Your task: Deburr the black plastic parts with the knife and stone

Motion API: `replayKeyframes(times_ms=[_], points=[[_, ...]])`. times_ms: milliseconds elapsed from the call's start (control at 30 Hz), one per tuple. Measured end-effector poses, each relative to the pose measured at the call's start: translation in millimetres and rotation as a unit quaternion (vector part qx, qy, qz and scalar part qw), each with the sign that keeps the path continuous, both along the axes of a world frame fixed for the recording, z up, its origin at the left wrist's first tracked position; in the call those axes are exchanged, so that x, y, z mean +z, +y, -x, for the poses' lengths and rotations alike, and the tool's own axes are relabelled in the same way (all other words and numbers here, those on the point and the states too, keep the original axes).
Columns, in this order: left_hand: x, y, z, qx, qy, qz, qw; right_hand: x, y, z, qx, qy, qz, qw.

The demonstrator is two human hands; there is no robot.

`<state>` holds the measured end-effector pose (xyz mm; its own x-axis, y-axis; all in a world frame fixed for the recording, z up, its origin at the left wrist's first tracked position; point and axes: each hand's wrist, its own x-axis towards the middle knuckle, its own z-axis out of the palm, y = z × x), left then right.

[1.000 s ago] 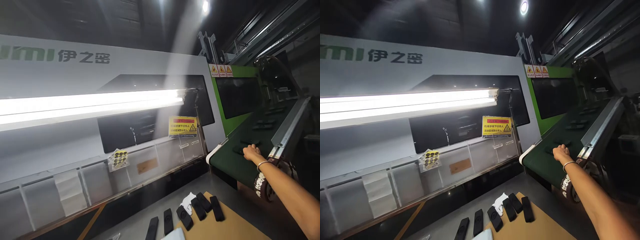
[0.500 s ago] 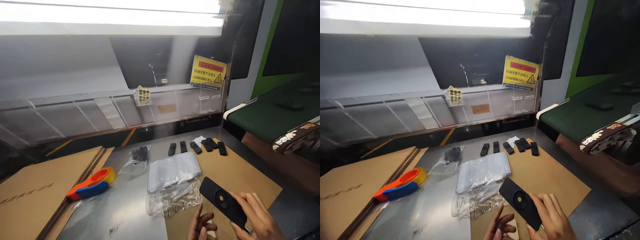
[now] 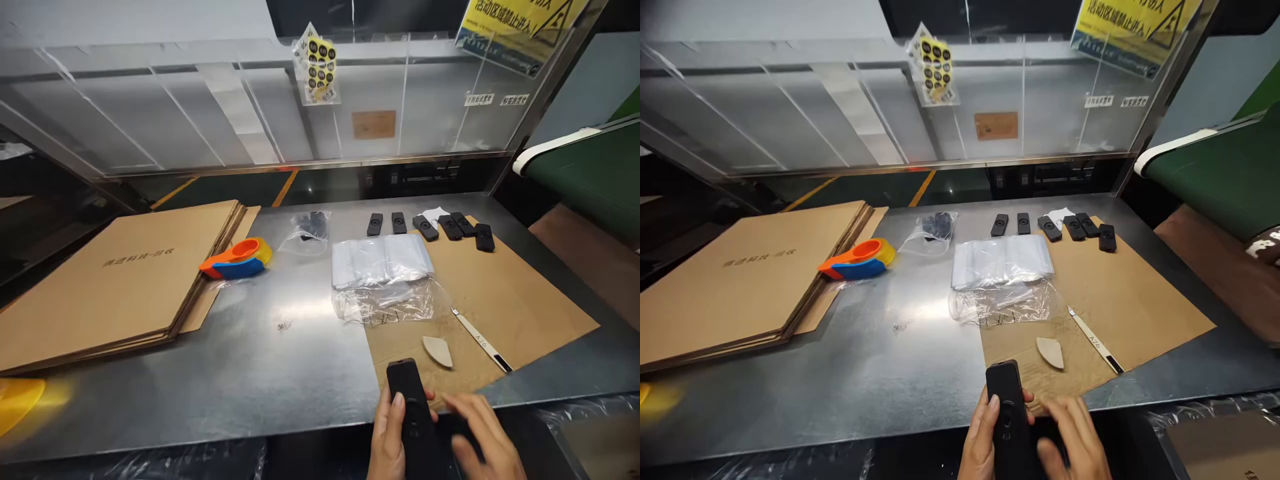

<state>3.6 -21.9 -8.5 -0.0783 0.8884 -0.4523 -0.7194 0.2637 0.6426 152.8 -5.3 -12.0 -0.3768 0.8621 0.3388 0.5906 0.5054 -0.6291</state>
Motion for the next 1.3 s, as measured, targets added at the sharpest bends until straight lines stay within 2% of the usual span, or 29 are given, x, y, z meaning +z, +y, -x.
replayKeyframes(times_ms=[100, 233, 367, 500, 667, 900, 1033, 1133, 1300], points=[[-4.1, -4.4, 3.2, -0.013, 0.003, -0.006, 1.0, -12.1, 31.7, 3.4, -0.057, -0.059, -0.032, 0.996], [-2.8, -9.0, 3.4, -0.042, -0.03, 0.024, 0.998, -42.2, 66.0, 13.0, -0.041, -0.187, -0.079, 0.978], [1.7, -13.5, 7.1, -0.071, -0.082, 0.039, 0.993, -59.4, 77.8, 17.0, -0.031, -0.219, -0.075, 0.972], [4.9, -16.1, 12.0, -0.085, -0.107, 0.037, 0.99, -60.9, 79.9, 12.0, -0.024, -0.206, -0.053, 0.977], [5.1, -17.5, 14.4, -0.112, -0.151, 0.066, 0.98, -52.1, 77.4, 0.4, 0.024, -0.161, -0.02, 0.986], [7.1, -23.0, 14.5, -0.067, -0.074, 0.042, 0.994, -35.9, 62.3, -18.7, 0.02, -0.11, 0.017, 0.994], [5.8, -27.2, 13.2, -0.07, -0.068, 0.042, 0.994, -46.3, 65.3, -22.0, -0.002, -0.111, 0.005, 0.994], [-2.9, -31.4, 11.2, -0.078, -0.074, 0.05, 0.993, -61.5, 70.9, -20.0, -0.027, -0.12, -0.016, 0.992], [-16.5, -35.2, 8.3, -0.103, -0.042, 0.127, 0.986, -77.1, 72.1, -15.3, -0.064, -0.127, -0.061, 0.988]])
